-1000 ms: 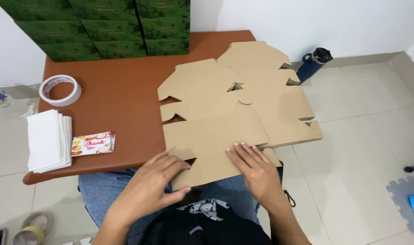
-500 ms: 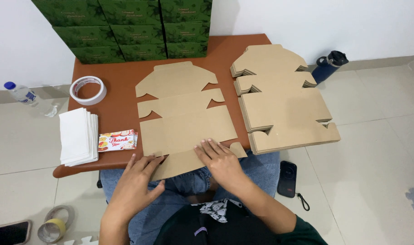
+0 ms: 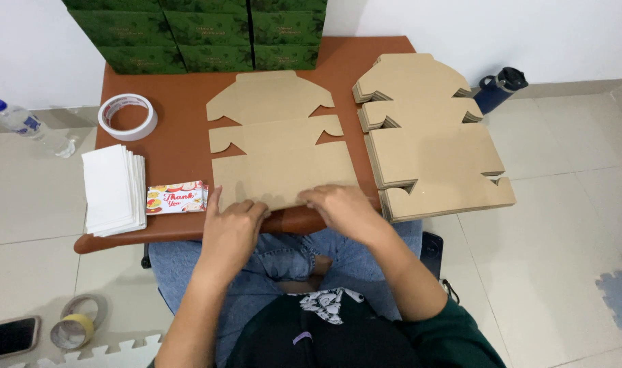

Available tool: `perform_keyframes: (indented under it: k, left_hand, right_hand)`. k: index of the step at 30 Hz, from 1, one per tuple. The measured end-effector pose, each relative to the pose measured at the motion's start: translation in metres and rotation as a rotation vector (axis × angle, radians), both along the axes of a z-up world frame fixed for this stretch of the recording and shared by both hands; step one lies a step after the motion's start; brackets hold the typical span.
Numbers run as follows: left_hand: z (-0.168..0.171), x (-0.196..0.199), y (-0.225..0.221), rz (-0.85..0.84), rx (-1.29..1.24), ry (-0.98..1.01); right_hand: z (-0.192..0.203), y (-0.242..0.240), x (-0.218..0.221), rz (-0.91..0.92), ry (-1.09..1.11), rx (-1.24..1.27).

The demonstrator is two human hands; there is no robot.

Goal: Assembling a cardboard box from a flat cutout by folding flaps and securing them with a sticker.

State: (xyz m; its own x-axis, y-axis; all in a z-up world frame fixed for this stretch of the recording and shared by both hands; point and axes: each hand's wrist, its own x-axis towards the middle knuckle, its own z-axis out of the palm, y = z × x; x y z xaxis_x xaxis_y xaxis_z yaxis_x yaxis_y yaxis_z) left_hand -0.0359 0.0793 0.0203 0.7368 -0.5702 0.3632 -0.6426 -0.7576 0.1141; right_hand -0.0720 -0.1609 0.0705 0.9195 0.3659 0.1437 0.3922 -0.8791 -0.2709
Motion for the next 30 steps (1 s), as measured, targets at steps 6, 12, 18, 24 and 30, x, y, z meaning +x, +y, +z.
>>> perform_keyframes:
  k: [6,12,18,24,30]
  left_hand:
    - [-0.008,0.049,-0.009,0.075,0.068,-0.195]
    - [-0.012,0.066,-0.01,0.09,0.128,-0.136]
    - [-0.02,0.059,-0.007,0.13,0.104,-0.125]
    - [-0.023,0.044,-0.012,0.079,-0.039,-0.086]
    - [-0.012,0.021,-0.041,-0.056,-0.085,0.255]
  right_hand:
    - [0.021,-0.014,0.044,-0.082,0.11,0.0]
    - [-0.024,-0.028,0.054,-0.12,-0.036,0.022]
    - [-0.037,-0.027,0.044,-0.197,-0.062,0.079]
    - [-0.053,-0.027,0.035,-0.199,-0.024,0.127]
    - [-0.027,0.018,0.017,-0.254,0.185,0.042]
